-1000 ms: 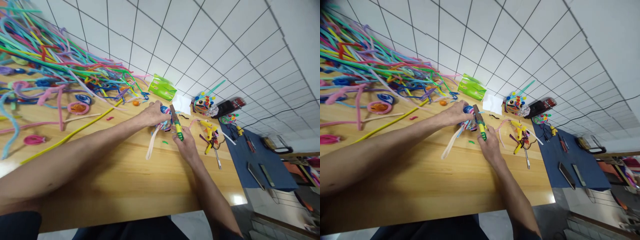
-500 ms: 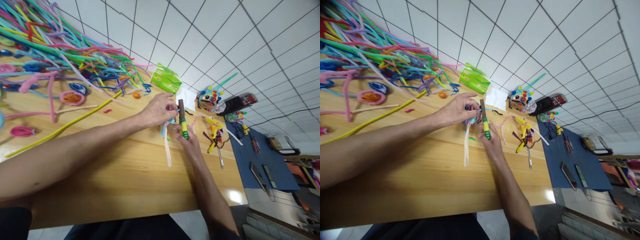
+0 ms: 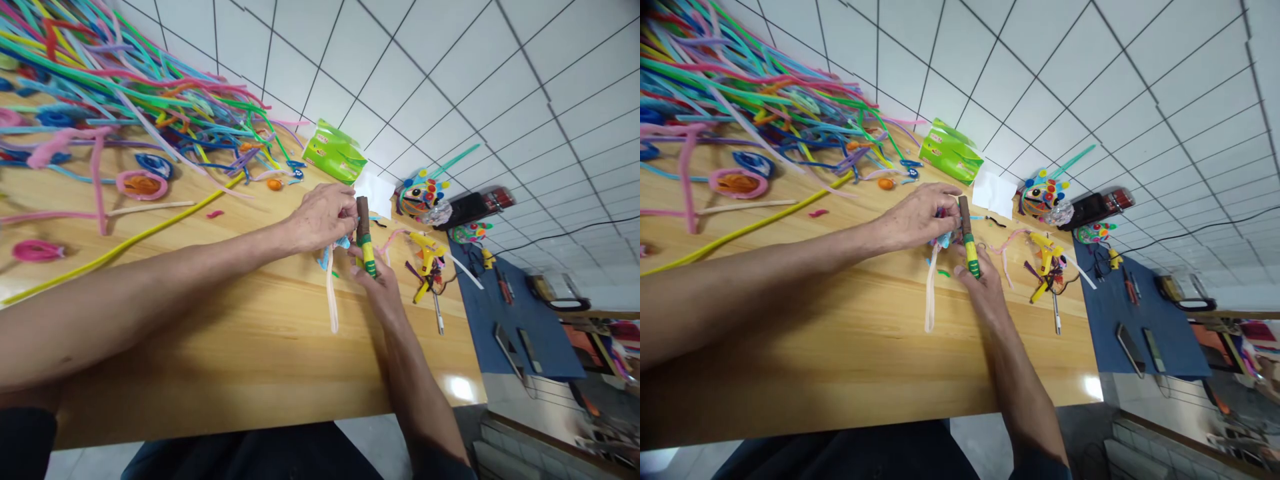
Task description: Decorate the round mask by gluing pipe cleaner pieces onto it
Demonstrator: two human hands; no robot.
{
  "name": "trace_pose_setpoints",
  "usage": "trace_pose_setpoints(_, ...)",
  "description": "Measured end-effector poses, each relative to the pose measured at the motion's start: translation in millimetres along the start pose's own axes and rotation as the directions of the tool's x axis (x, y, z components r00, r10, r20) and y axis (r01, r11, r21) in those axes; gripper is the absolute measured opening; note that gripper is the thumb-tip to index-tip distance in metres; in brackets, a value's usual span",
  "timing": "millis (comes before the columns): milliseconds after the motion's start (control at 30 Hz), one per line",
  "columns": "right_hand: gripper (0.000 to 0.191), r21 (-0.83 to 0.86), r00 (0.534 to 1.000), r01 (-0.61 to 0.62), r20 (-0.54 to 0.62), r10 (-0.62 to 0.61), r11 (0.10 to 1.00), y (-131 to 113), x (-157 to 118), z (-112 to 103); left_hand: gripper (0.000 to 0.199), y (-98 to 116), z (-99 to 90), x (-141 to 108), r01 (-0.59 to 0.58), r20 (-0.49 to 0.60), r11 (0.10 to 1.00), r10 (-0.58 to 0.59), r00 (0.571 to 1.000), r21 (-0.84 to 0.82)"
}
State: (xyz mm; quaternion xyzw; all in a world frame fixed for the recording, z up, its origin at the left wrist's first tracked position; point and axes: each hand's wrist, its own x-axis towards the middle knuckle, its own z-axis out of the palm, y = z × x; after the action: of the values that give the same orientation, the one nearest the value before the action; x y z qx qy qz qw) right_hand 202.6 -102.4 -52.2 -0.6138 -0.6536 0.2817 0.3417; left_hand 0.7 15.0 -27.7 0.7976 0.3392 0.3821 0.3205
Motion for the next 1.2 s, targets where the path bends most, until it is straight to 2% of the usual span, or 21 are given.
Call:
trace_pose_setpoints(267,0.030,-0.136,0.991,0.133,-0.008,-0.135,0.982,1.9,-0.4,-1.9,0.019,-2.3,2.0,-0.9,0.012,0.022,1.000,-0.012,1.000,0.014)
trace_pose_setpoints(433,0.017,-0.218,0.981,0.172,-0.048,-0.187,0.961,3.5,-1.6,3.4,0.019,-1.1,1.6,-0.2,-0.007,0.027,1.000,0.007,1.000,0.012)
trace_pose_setpoints(567,0.015,-0.176,0.986,0.071,-0.137,-0.096,0.982,8.6,-3.0,12.7,0.018,-0.9,1.8,-0.1,-0.022,0.011,1.000,0.022,1.000,0.012)
trace_pose_setpoints(667,0.037,-0.053,0.982,0.020,-0.186,-0.029,0.998,9.5,-2.8,17.4,0.018,-1.1,2.5,-0.7,-0.006,-0.017,1.000,0.006,1.000,0.010)
trace_pose_setpoints(733,0.042,-0.048,0.989,0.012,-0.147,-0.018,0.999,6.5,-1.8,17.0,0.018,-1.3,2.8,-1.1,-0.002,-0.018,1.000,0.002,1.000,0.007)
trace_pose_setpoints(833,0.025,-0.131,0.998,-0.011,-0.064,0.003,0.991,0.1,-0.1,13.2,0.019,-1.4,3.3,-2.0,-0.010,0.004,1.000,0.010,1.000,0.010)
trace_pose_setpoints(900,0.017,-0.143,0.999,-0.017,-0.051,0.009,0.990,-2.2,0.6,11.6,0.020,-1.1,4.0,-2.9,-0.011,0.016,1.000,0.011,1.000,0.021)
trace_pose_setpoints(1067,0.018,-0.132,0.995,-0.046,-0.089,0.034,0.990,2.6,2.0,16.0,0.020,0.2,6.2,-5.3,0.000,0.008,1.000,0.000,1.000,0.022)
trace_pose_setpoints(1200,0.016,-0.170,0.991,-0.002,-0.132,-0.021,0.985,9.6,4.0,20.6,0.021,1.1,5.6,-5.5,-0.002,0.013,1.000,0.002,1.000,0.000)
